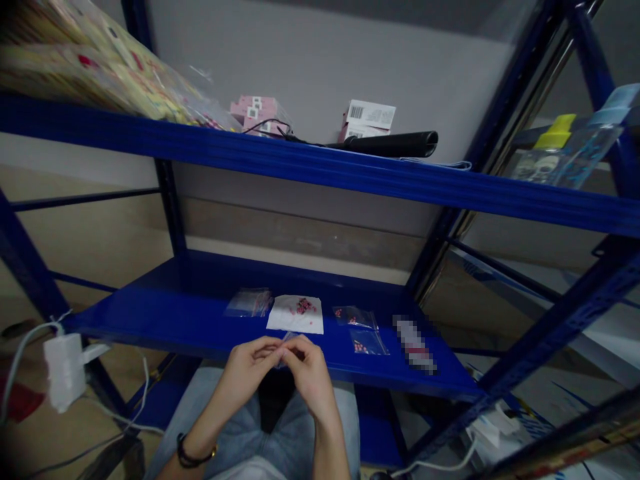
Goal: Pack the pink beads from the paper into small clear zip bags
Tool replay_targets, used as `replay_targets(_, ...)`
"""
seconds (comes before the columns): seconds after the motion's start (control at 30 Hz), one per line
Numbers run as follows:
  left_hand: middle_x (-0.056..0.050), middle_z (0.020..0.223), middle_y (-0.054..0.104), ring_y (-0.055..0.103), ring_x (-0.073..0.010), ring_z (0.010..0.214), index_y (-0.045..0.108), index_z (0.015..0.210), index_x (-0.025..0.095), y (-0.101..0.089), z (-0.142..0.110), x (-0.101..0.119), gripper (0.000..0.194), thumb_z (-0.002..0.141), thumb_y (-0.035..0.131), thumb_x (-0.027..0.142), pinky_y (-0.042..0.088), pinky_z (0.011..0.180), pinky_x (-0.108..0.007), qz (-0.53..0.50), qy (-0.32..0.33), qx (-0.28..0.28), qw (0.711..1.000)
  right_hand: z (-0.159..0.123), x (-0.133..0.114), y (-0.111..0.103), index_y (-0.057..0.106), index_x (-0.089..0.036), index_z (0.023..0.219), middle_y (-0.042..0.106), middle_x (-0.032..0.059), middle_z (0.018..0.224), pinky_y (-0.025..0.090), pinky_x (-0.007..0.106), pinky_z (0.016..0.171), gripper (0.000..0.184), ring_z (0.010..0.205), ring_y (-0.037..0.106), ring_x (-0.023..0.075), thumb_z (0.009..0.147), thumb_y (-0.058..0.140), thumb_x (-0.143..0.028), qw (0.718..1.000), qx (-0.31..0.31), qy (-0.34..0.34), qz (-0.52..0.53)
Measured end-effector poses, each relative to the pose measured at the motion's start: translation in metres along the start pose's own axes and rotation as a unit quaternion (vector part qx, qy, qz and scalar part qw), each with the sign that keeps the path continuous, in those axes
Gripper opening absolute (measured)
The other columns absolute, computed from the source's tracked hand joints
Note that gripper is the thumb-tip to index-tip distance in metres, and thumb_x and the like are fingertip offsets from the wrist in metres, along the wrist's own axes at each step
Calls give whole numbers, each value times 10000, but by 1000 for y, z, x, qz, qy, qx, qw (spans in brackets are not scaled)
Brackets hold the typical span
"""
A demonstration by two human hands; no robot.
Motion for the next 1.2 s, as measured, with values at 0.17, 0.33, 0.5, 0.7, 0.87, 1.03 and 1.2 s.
replay_targets(0.17,-72,880,755,707,-214,826,731,936,151,0,1,-9,287,867,630,411,558,769,-293,-47,-6,-26,999,-2,-1,1,707,-177,764,617,40,833,432,270,727,249,803,574,181,874,632,-387,999,6,-26,-31)
replay_targets(0.33,-45,794,722,678,-169,752,668,882,155,2,0,-22,287,843,675,440,542,756,-291,-180,-79,-22,980,-5,5,2,660,-185,879,613,11,770,413,237,634,245,701,541,156,851,652,-429,999,32,5,-6)
replay_targets(0.5,-41,822,687,642,-140,770,673,861,144,3,-1,-21,232,805,740,359,520,777,-265,-250,-80,-20,965,-10,-14,2,705,-200,878,664,43,833,434,258,692,231,762,586,182,909,575,-388,993,38,-50,-100)
replay_targets(0.7,-50,773,687,586,-135,680,744,835,130,-2,1,-21,183,789,730,307,460,643,-233,-166,-42,-19,985,-12,-19,8,729,-205,962,687,58,893,461,270,713,272,802,624,195,905,588,-430,996,12,-36,-84)
replay_targets(0.87,-49,744,688,543,-131,615,775,808,144,-6,1,-20,186,781,709,316,416,564,-225,-68,-21,-15,997,-12,-10,6,756,-199,914,644,65,938,457,265,719,276,859,601,193,878,630,-442,998,18,-38,-54)
replay_targets(1.03,-48,755,694,525,-122,583,784,860,159,-6,1,-18,218,811,674,340,398,529,-215,-20,-15,-19,1000,-15,-8,5,755,-220,1017,616,43,905,441,258,698,294,822,577,173,909,593,-439,999,-26,-15,-31)
replay_targets(1.2,-65,870,718,578,-140,632,763,862,166,-2,1,-17,241,843,625,364,423,518,-209,2,0,-10,1000,-12,-6,5,742,-215,1048,608,37,898,447,262,710,307,819,568,176,863,650,-443,999,-23,-17,-38)
Point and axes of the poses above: each hand's wrist, its own z-axis towards the middle knuckle, its own y-axis out of the palm, x = y × z, the point moved 4 cm from there along z, towards the middle knuckle
